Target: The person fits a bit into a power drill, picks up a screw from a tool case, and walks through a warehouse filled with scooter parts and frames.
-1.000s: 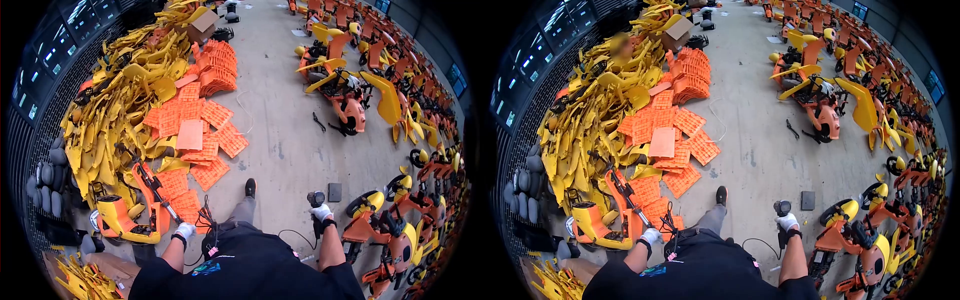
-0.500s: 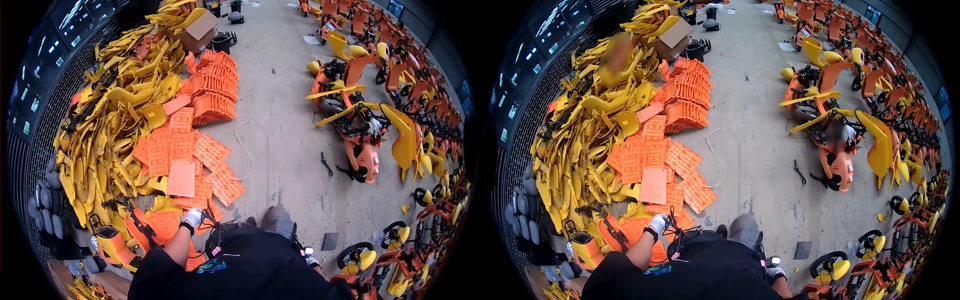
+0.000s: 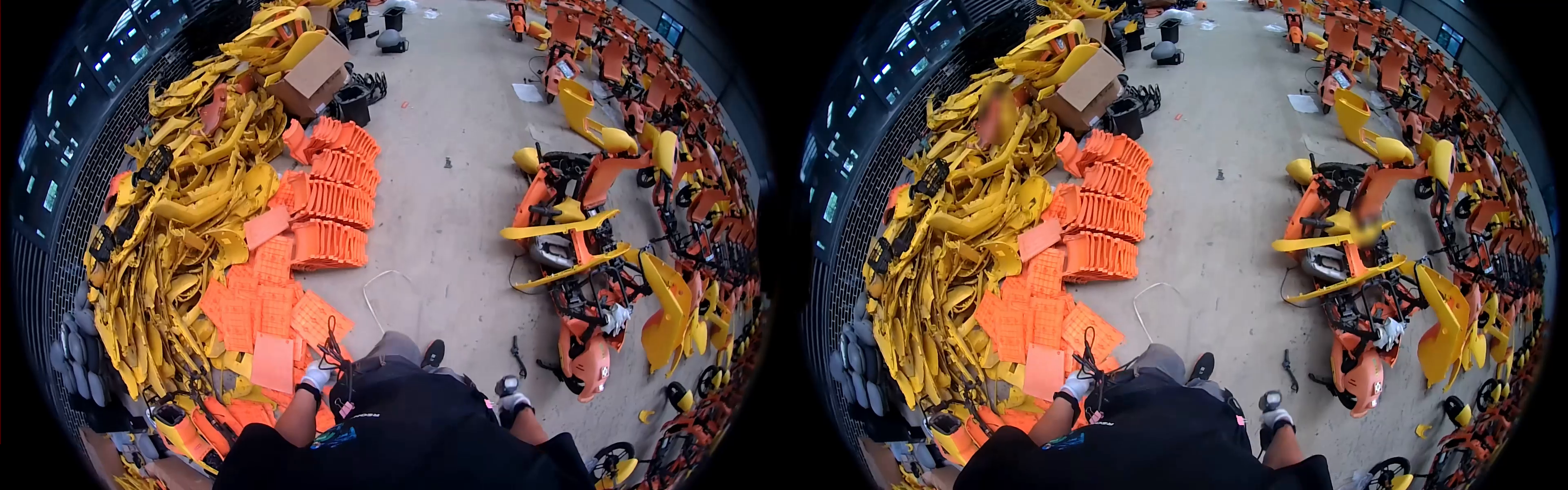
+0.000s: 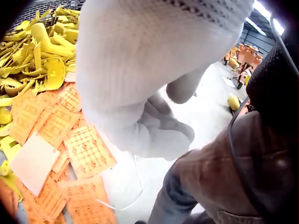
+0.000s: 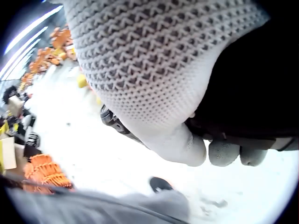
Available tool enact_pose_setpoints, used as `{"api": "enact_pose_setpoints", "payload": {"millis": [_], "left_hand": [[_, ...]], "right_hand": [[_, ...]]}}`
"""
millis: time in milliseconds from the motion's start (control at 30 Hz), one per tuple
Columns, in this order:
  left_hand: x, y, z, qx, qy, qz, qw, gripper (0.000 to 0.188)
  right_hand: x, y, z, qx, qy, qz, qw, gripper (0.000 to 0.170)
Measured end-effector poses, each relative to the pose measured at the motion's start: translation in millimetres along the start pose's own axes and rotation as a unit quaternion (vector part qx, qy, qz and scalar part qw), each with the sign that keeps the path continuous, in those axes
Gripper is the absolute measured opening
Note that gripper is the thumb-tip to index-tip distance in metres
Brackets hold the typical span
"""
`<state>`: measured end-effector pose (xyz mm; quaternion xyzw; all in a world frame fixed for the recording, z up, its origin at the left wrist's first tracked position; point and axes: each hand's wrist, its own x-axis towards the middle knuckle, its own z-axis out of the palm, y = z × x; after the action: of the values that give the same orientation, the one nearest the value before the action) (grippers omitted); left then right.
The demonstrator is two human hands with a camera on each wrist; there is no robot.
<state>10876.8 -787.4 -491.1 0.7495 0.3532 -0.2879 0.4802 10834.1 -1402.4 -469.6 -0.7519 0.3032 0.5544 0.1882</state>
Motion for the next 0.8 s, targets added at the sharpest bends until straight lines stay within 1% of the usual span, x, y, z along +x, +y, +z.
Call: {"api": "enact_pose_setpoints", "payload": {"millis": [33, 67, 100, 133, 167, 200, 267, 300, 333, 400, 467, 500, 533, 567, 600, 633, 667, 700, 733, 767, 800], "left_hand": [[-17, 59, 5, -0.055, -0.003, -0.012, 0.998, 0.023], [-19, 97, 8, 0.085, 0.009, 0.064, 0.994, 0.022], [-1, 112, 13, 0.118, -0.008, 0.081, 0.99, 0.022], [25, 125, 17, 0.151, -0.024, 0.098, 0.983, 0.023], [72, 104, 26, -0.166, -0.041, -0.046, 0.984, 0.021], [84, 126, 31, -0.173, -0.039, -0.048, 0.983, 0.021], [105, 179, 38, -0.129, 0.009, -0.08, 0.988, 0.019], [126, 191, 40, -0.149, -0.01, -0.1, 0.984, 0.017], [140, 211, 40, -0.154, -0.011, -0.102, 0.983, 0.017], [172, 255, 43, -0.085, 0.019, -0.145, 0.986, 0.017], [209, 296, 41, -0.1, 0.012, -0.181, 0.978, 0.02], [220, 325, 24, 0.108, -0.051, 0.019, 0.993, 0.022], [235, 360, 27, -0.075, 0.027, -0.108, 0.991, 0.023], [263, 370, 24, -0.119, 0.028, -0.055, 0.991, 0.026], [322, 348, 18, -0.037, 0.041, 0.078, 0.995, 0.025], [318, 402, 9, -0.062, 0.026, 0.078, 0.995, 0.021], [327, 451, -6, 0.169, 0.017, 0.113, 0.979, 0.016], [324, 490, -9, -0.056, 0.017, 0.046, 0.997, 0.015], [324, 521, -11, -0.279, 0.019, -0.022, 0.96, 0.014], [333, 539, -14, -0.284, 0.025, -0.026, 0.958, 0.014], [346, 557, -17, -0.241, 0.028, -0.024, 0.97, 0.013]], "right_hand": [[39, -18, -51, 0.039, 0.038, -0.006, 0.998, 0.027], [-29, -78, -125, 0.069, 0.127, -0.046, 0.988, 0.025], [54, -83, -165, -0.022, 0.205, -0.107, 0.973, 0.02], [71, -106, -215, 0.024, 0.247, -0.177, 0.953, 0.018], [43, -148, -262, 0.095, 0.221, -0.197, 0.95, 0.017], [6, -190, -306, 0.165, 0.193, -0.214, 0.943, 0.016], [10, -244, -369, 0.166, 0.205, -0.199, 0.944, 0.025], [-3, -269, -389, 0.223, 0.212, -0.252, 0.917, 0.023], [14, -282, -409, 0.219, 0.201, -0.255, 0.92, 0.023], [8, -310, -431, 0.173, 0.195, -0.216, 0.941, 0.027], [1, -332, -445, 0.129, 0.155, -0.156, 0.967, 0.03], [16, -333, -451, 0.102, 0.132, -0.145, 0.975, 0.034], [37, -330, -446, 0.077, 0.105, -0.132, 0.983, 0.037], [87, -304, -427, 0.047, 0.05, -0.123, 0.99, 0.04], [132, -291, -422, 0.016, -0.004, -0.114, 0.993, 0.042], [147, -288, -424, -0.012, -0.017, -0.093, 0.995, 0.041], [155, -292, -430, -0.028, -0.024, -0.08, 0.996, 0.04], [164, -300, -441, -0.038, -0.028, -0.07, 0.996, 0.04], [173, -314, -458, -0.045, -0.029, -0.067, 0.996, 0.039], [184, -331, -475, -0.054, -0.031, -0.071, 0.996, 0.038], [194, -349, -490, -0.057, -0.033, -0.075, 0.995, 0.037]]}}
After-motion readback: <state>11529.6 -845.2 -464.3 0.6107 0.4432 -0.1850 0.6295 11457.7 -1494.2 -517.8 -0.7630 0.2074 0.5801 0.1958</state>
